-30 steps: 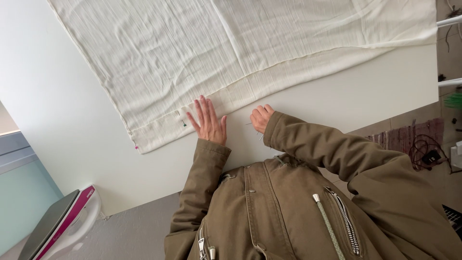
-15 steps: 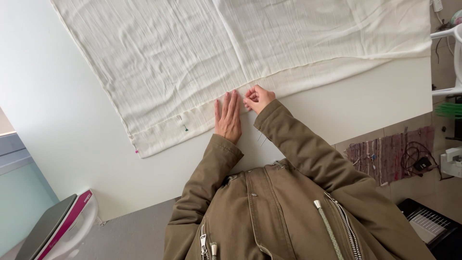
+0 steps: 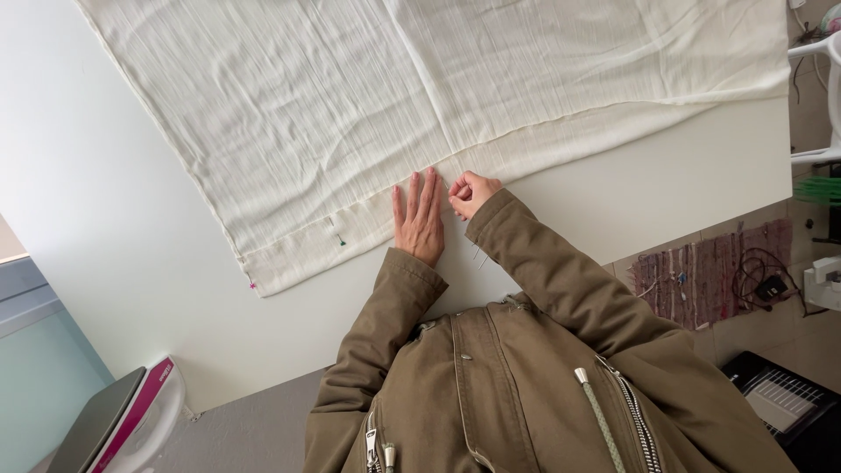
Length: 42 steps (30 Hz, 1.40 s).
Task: Pinning the hem of a piece of white fabric on a table in a workshop.
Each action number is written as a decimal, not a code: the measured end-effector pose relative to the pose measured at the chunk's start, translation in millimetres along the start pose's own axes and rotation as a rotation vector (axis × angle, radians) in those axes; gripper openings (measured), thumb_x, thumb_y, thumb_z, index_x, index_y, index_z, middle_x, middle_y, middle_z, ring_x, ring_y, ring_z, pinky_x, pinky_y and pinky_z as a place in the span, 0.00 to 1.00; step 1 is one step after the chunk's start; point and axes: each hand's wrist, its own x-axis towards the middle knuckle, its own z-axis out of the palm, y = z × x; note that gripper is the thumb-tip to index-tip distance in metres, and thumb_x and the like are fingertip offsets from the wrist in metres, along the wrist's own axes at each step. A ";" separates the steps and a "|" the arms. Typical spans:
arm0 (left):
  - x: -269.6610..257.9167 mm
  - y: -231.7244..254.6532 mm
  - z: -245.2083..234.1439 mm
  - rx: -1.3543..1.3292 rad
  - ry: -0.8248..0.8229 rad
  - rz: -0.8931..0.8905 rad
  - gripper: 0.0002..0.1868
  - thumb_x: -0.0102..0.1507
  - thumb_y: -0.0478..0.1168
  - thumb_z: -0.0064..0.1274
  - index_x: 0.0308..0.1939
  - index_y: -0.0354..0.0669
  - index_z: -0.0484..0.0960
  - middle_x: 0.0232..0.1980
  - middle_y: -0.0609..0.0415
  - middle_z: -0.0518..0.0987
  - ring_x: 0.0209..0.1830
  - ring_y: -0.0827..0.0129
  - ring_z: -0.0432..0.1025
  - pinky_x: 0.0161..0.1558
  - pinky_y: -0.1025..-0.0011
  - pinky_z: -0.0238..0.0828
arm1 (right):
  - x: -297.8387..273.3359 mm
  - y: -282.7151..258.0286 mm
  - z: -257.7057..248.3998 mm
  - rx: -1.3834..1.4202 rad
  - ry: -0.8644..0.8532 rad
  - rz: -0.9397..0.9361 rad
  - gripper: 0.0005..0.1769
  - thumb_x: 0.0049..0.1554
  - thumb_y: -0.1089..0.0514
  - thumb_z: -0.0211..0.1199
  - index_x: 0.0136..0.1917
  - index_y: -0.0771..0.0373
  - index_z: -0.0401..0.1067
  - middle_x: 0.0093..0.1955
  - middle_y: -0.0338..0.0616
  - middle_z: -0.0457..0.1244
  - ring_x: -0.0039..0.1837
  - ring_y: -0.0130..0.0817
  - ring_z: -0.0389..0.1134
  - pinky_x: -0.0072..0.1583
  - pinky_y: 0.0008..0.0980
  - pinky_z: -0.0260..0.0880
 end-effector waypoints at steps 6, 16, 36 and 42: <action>0.2 -0.6 -0.5 0.020 0.012 0.014 0.36 0.64 0.33 0.43 0.79 0.37 0.60 0.84 0.53 0.51 0.85 0.58 0.44 0.82 0.47 0.33 | 6.7 4.7 -0.5 0.000 -0.008 0.036 0.04 0.55 0.64 0.67 0.43 0.64 0.72 0.34 0.40 0.69 0.33 0.25 0.70 0.37 0.27 0.74; 0.3 -1.3 14.4 -0.108 0.095 -0.014 0.34 0.65 0.30 0.42 0.77 0.41 0.57 0.84 0.53 0.54 0.85 0.56 0.45 0.82 0.44 0.32 | 7.9 14.3 14.9 0.011 0.063 -0.110 0.12 0.56 0.66 0.67 0.42 0.65 0.63 0.32 0.42 0.66 0.33 0.28 0.70 0.36 0.31 0.73; 0.3 -2.4 9.8 -0.235 0.123 0.017 0.33 0.60 0.27 0.45 0.70 0.41 0.57 0.81 0.50 0.58 0.82 0.47 0.51 0.80 0.39 0.33 | -3.7 9.3 19.3 -0.126 0.218 -0.365 0.17 0.58 0.64 0.69 0.40 0.64 0.59 0.36 0.43 0.63 0.35 0.34 0.64 0.38 0.35 0.69; 2.9 -1.4 3.7 -0.249 0.138 0.032 0.35 0.60 0.27 0.46 0.72 0.41 0.56 0.81 0.51 0.58 0.81 0.47 0.51 0.80 0.39 0.33 | 9.2 7.5 14.3 0.030 0.143 -0.262 0.15 0.59 0.63 0.68 0.45 0.66 0.61 0.37 0.44 0.65 0.36 0.30 0.71 0.35 0.30 0.73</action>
